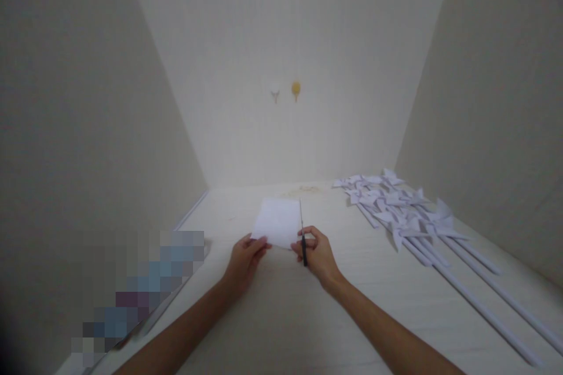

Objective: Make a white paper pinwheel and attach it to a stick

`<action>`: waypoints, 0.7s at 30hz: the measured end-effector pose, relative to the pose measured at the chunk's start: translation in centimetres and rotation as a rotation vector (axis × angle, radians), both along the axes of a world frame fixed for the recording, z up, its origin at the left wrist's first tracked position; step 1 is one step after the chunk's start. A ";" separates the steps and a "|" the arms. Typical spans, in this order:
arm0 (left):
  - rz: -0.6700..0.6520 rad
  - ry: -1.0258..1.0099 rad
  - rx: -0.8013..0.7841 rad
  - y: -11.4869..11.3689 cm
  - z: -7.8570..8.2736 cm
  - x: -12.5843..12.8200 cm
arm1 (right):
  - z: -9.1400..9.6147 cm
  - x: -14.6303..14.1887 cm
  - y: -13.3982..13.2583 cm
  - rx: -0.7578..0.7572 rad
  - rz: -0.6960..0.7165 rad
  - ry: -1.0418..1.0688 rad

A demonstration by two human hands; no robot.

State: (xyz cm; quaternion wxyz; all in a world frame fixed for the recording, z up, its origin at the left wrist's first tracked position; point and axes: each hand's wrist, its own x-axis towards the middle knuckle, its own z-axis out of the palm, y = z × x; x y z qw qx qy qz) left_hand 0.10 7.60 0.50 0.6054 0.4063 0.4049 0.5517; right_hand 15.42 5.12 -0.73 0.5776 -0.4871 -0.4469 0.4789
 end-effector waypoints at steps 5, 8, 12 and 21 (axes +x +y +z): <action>-0.097 0.230 0.073 -0.5 -0.2 0.5 | -0.4 -0.3 0.0 0.054 0.102 -0.007; -0.121 0.313 0.115 -0.8 0.0 0.7 | -0.6 -0.5 0.0 0.050 0.136 -0.007; -0.080 0.370 0.127 -0.7 0.1 0.5 | -0.5 -0.5 0.0 0.049 0.145 -0.002; 0.276 0.239 0.123 1.1 0.0 -1.2 | -0.5 0.1 0.0 0.066 0.287 -0.081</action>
